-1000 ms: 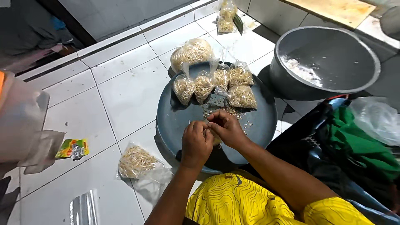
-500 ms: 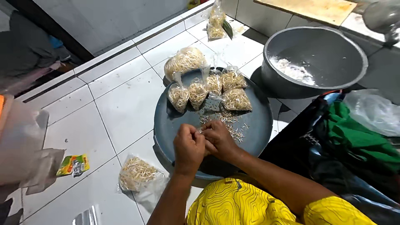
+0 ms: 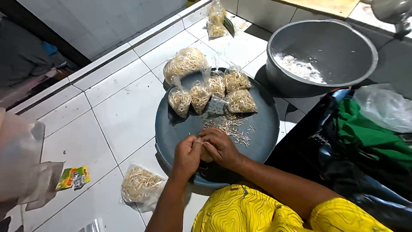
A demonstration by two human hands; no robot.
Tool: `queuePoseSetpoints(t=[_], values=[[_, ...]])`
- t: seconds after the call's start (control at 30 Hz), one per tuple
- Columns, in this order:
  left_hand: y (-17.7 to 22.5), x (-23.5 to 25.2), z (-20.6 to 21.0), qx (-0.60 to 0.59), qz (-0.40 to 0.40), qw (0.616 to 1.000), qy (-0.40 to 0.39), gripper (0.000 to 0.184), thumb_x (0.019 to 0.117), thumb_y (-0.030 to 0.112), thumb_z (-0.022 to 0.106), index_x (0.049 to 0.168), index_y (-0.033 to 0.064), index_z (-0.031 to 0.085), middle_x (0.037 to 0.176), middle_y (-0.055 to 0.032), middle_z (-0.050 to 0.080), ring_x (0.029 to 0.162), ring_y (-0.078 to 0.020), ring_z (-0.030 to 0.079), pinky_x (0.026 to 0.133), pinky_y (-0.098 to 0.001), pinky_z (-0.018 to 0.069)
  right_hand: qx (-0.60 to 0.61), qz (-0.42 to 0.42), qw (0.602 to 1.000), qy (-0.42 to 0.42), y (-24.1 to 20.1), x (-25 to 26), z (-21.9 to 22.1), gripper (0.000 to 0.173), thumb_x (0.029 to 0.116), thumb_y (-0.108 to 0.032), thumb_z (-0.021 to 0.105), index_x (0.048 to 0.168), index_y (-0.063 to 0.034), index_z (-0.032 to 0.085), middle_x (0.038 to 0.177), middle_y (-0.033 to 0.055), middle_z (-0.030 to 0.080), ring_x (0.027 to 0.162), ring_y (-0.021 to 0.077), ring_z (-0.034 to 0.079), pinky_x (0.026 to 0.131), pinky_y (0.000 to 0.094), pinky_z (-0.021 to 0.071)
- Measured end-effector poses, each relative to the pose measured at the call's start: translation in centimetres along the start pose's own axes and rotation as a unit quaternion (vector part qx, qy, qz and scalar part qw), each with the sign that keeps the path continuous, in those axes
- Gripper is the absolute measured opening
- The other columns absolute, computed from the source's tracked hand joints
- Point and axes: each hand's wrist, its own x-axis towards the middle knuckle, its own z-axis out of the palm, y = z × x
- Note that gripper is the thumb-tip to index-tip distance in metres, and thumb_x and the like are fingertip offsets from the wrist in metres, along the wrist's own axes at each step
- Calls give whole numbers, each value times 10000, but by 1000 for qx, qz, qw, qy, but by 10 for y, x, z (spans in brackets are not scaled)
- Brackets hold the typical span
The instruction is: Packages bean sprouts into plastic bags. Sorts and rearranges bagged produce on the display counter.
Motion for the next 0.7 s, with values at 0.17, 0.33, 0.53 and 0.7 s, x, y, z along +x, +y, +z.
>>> queuePoseSetpoints(t=[0.17, 0.33, 0.53, 0.7], values=[[33, -2, 12, -312, -7, 946, 94, 302, 1048, 169, 416, 774, 151, 541, 577, 32, 446, 445, -67, 405, 428, -207, 377, 16, -15, 1000, 9, -11, 4, -5, 270, 1042, -232, 527, 1002, -122, 770, 1244, 17, 704, 1308, 205, 573, 1093, 491, 484], [42, -7, -26, -141, 98, 982, 83, 218, 1069, 232, 521, 914, 115, 622, 756, -12, 614, 570, -114, 563, 508, -257, 514, 110, 97, 989, -4, -16, 37, -39, 249, 1055, -126, 489, 1102, -30, 714, 1138, 65, 716, 1014, 136, 690, 903, 363, 596], [37, -76, -94, -17, 195, 945, 261, 146, 1070, 292, 527, 1069, 196, 638, 907, 68, 657, 697, -77, 629, 576, -238, 550, 132, 239, 959, 82, 40, 106, -79, 326, 1087, -223, 415, 1156, -25, 666, 1115, 77, 727, 939, 144, 692, 809, 384, 594], [-13, -159, -95, 181, 188, 911, 318, 581, 826, 665, 732, 1161, 203, 626, 1160, 36, 635, 1004, -130, 643, 816, -328, 567, 99, 274, 942, 164, 96, 146, -93, 313, 1071, -292, 502, 1182, -49, 665, 1048, 73, 685, 879, 159, 660, 757, 389, 582]])
